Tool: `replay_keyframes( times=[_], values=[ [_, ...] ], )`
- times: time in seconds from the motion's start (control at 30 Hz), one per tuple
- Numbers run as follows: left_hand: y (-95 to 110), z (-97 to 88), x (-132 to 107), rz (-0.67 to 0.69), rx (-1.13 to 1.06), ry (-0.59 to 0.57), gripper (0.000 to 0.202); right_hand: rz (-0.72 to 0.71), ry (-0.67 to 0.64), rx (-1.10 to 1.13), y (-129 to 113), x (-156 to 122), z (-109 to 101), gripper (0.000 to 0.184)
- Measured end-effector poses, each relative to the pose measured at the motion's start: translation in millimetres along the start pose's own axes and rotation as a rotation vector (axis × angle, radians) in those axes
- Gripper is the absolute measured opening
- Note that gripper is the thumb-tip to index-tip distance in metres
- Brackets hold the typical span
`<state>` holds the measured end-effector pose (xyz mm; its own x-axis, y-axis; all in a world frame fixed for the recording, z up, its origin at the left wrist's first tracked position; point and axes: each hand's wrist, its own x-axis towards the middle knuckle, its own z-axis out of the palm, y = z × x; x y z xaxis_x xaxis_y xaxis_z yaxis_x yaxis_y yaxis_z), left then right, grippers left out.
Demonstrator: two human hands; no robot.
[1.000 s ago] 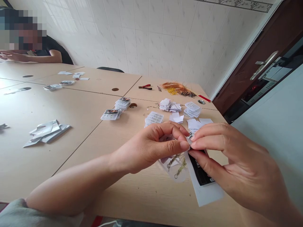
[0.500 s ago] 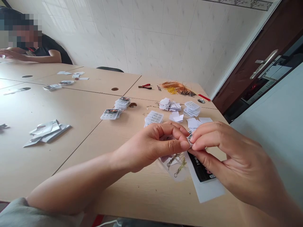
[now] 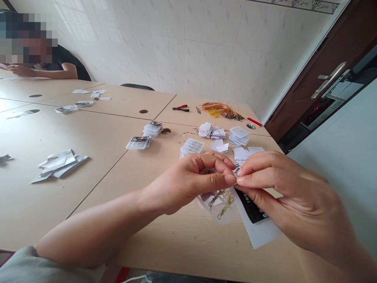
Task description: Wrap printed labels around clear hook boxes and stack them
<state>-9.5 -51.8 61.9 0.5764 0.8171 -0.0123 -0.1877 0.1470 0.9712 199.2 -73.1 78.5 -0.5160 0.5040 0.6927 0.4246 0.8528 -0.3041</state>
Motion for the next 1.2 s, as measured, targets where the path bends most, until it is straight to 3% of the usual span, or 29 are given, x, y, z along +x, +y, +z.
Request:
replay_keyframes(
  times=[0.33, 0.53, 0.8, 1.07, 1.2],
  values=[
    [0.2, -1.3, 2.2, 0.016, -0.038, 0.025, 0.019, 0.049, 0.004, -0.007, 4.0, 1.2, 2.9, 0.022],
    [-1.7, -1.9, 1.8, 0.010, -0.039, 0.012, 0.020, -0.026, 0.038, -0.020, 5.6, 1.1, 4.2, 0.018],
    [-1.6, 1.7, 1.9, 0.072, 0.008, 0.070, 0.014, -0.041, -0.014, -0.024, 7.7, 1.9, 0.4, 0.012],
    [-2.8, 0.4, 7.1, -0.031, -0.044, 0.083, 0.021, -0.078, -0.064, -0.123, 11.0, -0.6, 5.7, 0.022],
    [-5.3, -0.4, 10.5, -0.107, -0.176, 0.078, 0.022, -0.139, -0.072, -0.181, 13.0, -2.3, 9.7, 0.019]
  ],
)
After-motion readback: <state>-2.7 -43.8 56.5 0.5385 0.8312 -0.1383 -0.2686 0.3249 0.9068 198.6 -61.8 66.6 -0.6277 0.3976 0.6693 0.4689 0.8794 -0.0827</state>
